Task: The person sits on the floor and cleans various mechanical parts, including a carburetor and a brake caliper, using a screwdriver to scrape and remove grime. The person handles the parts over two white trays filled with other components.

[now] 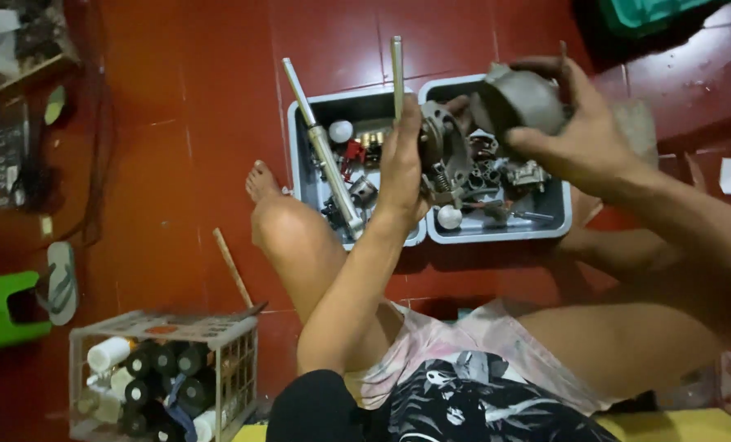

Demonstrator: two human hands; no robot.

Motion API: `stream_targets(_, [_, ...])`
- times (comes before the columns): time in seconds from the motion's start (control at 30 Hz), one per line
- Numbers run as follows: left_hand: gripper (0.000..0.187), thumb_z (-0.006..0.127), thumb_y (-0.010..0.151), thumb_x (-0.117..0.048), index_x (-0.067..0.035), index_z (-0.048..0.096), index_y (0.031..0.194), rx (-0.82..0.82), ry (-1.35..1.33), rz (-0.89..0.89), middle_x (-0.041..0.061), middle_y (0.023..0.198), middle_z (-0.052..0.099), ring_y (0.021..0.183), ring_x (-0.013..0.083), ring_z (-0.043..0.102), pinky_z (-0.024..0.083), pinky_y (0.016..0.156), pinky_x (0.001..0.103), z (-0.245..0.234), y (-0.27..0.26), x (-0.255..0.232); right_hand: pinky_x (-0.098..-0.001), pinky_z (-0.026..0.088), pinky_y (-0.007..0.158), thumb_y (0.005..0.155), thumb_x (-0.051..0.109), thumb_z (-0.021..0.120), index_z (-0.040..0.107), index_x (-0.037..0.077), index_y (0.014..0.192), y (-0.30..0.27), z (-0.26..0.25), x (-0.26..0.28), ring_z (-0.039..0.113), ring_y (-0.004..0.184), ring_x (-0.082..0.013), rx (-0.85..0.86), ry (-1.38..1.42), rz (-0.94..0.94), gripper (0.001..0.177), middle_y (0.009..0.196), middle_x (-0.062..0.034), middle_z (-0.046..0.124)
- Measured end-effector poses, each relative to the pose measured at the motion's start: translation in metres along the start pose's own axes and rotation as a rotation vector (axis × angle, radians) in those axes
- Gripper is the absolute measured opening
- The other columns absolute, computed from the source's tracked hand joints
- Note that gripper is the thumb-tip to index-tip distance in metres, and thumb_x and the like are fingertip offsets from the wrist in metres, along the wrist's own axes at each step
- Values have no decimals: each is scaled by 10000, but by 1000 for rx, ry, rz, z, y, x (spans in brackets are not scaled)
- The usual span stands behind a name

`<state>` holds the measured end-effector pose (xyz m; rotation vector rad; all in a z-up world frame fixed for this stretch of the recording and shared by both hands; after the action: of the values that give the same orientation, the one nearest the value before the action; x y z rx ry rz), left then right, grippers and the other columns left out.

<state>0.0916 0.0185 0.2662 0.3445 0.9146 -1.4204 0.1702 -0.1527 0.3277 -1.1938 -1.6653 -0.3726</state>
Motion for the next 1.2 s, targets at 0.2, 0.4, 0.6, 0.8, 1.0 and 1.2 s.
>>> stream_targets(0.2, [1179,482,630,-739,-9,349,1546,-214,173,-133,279,1461,540,1380,395,532,455,1133,477,17,-8,-27,-448,530,1020,756,440,783,406,-24,1444,15,20,-11,526,1315,-389,-73,-51,-388,912,1427,-259,494])
stream_targets(0.4, [1309,407,633,-853,37,202,1571,-249,277,-26,261,1662,197,1553,376,185,157,1230,515,-1,-3,-31,-442,584,866,875,423,680,402,14,1420,19,21,2,588,1166,-406,-65,-62,-188,736,1327,-249,523])
stream_targets(0.6, [706,531,893,-686,-169,487,1372,-5,-31,188,173,1415,506,1119,327,637,648,804,533,-38,1,-15,-272,278,241,964,704,443,385,162,1108,29,15,-38,391,349,-155,108,378,251,564,658,-57,485])
stream_targets(0.8, [422,645,1000,-449,-128,587,1268,-58,15,250,137,1368,529,1133,282,574,615,871,420,-43,3,6,-288,233,234,1071,619,359,434,166,1078,24,13,-21,347,324,-154,116,357,311,459,622,-34,451])
stream_targets(1.0, [458,551,979,-217,-20,545,1392,91,-268,494,212,1416,588,1290,414,588,549,1024,490,-42,4,16,-230,167,228,1118,510,391,491,169,1165,24,21,-24,521,391,-168,155,551,372,358,614,-141,574])
stream_targets(1.2, [513,564,1052,-502,-82,586,1347,-11,-439,140,205,1285,664,1165,377,653,578,905,505,-42,9,23,-202,218,258,1036,621,446,545,131,1101,26,23,-17,557,488,-172,137,545,512,504,710,-78,575])
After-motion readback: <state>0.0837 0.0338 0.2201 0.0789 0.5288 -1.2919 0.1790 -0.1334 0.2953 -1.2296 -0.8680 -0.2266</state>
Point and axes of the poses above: each hand's wrist, its own y-axis towards the middle knuckle, its own z-axis out of the palm, x = y × z, the point moved 2 cm from there along y, towards the middle knuckle
